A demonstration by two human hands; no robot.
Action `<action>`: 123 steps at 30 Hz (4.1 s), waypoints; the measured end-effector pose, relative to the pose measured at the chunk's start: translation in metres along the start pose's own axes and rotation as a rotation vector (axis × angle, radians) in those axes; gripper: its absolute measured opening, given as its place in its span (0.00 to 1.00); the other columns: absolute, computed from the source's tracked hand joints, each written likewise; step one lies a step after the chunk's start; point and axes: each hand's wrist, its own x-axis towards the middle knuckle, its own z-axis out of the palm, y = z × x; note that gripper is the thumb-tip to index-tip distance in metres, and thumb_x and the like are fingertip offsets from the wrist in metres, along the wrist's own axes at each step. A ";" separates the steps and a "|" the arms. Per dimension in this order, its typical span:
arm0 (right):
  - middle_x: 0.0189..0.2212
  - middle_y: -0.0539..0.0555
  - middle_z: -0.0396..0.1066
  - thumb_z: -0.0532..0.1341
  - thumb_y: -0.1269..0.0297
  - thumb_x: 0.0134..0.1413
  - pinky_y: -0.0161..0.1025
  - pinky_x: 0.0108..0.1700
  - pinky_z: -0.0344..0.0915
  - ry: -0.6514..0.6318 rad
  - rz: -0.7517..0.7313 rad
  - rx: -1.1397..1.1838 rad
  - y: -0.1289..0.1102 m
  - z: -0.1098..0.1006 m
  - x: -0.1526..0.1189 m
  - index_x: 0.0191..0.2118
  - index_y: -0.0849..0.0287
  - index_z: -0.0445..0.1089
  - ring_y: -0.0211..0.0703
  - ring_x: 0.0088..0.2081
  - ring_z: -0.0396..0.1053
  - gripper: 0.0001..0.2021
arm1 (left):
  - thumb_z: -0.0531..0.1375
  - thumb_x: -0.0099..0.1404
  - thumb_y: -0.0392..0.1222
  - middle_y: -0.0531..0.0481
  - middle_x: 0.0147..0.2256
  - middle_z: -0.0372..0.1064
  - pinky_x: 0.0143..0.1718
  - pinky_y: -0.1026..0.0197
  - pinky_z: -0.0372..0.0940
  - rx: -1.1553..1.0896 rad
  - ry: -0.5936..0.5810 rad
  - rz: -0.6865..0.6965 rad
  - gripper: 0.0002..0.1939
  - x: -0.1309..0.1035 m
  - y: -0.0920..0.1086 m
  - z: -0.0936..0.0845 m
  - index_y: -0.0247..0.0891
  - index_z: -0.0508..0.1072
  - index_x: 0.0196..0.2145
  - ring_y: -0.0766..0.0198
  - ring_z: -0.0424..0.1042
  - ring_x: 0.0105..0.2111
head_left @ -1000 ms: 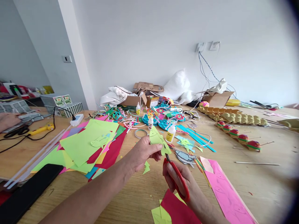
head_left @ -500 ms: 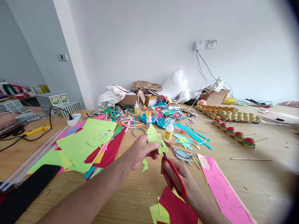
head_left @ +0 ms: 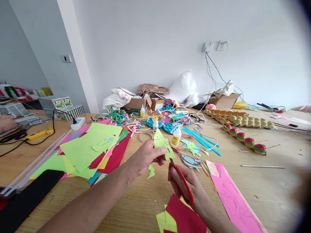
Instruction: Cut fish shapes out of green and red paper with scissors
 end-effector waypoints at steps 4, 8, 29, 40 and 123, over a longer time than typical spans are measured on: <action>0.09 0.41 0.52 0.51 0.46 0.50 0.31 0.16 0.43 0.005 0.002 0.000 0.000 0.000 0.001 0.22 0.56 0.59 0.30 0.11 0.47 0.19 | 0.61 0.50 0.43 0.55 0.18 0.64 0.21 0.68 0.58 0.015 0.000 0.001 0.09 0.000 0.000 0.000 0.33 0.68 0.23 0.73 0.62 0.17; 0.09 0.41 0.52 0.50 0.45 0.50 0.31 0.16 0.43 0.011 0.013 -0.016 0.000 0.000 0.002 0.22 0.56 0.59 0.30 0.11 0.47 0.19 | 0.59 0.51 0.44 0.53 0.18 0.65 0.21 0.68 0.58 0.071 0.032 0.037 0.10 0.001 0.002 -0.002 0.33 0.68 0.23 0.73 0.62 0.17; 0.09 0.41 0.50 0.53 0.51 0.45 0.30 0.16 0.46 0.035 0.063 -0.026 -0.010 0.000 0.002 0.21 0.57 0.59 0.31 0.12 0.50 0.14 | 0.58 0.52 0.42 0.55 0.18 0.64 0.21 0.69 0.59 0.121 0.025 0.051 0.08 -0.002 0.002 0.001 0.34 0.65 0.24 0.73 0.62 0.17; 0.10 0.41 0.51 0.51 0.50 0.51 0.29 0.16 0.47 0.030 0.021 -0.084 -0.002 -0.002 0.002 0.21 0.57 0.57 0.31 0.13 0.51 0.17 | 0.59 0.52 0.45 0.53 0.22 0.67 0.21 0.69 0.59 0.156 0.016 0.068 0.10 0.002 0.004 -0.004 0.33 0.66 0.26 0.73 0.63 0.19; 0.12 0.44 0.56 0.45 0.50 0.58 0.34 0.20 0.50 -0.098 -0.137 -0.006 0.000 -0.007 0.001 0.23 0.56 0.59 0.35 0.16 0.51 0.20 | 0.62 0.49 0.44 0.57 0.21 0.60 0.22 0.69 0.53 0.049 0.005 -0.013 0.11 -0.001 -0.001 0.006 0.35 0.64 0.25 0.73 0.58 0.20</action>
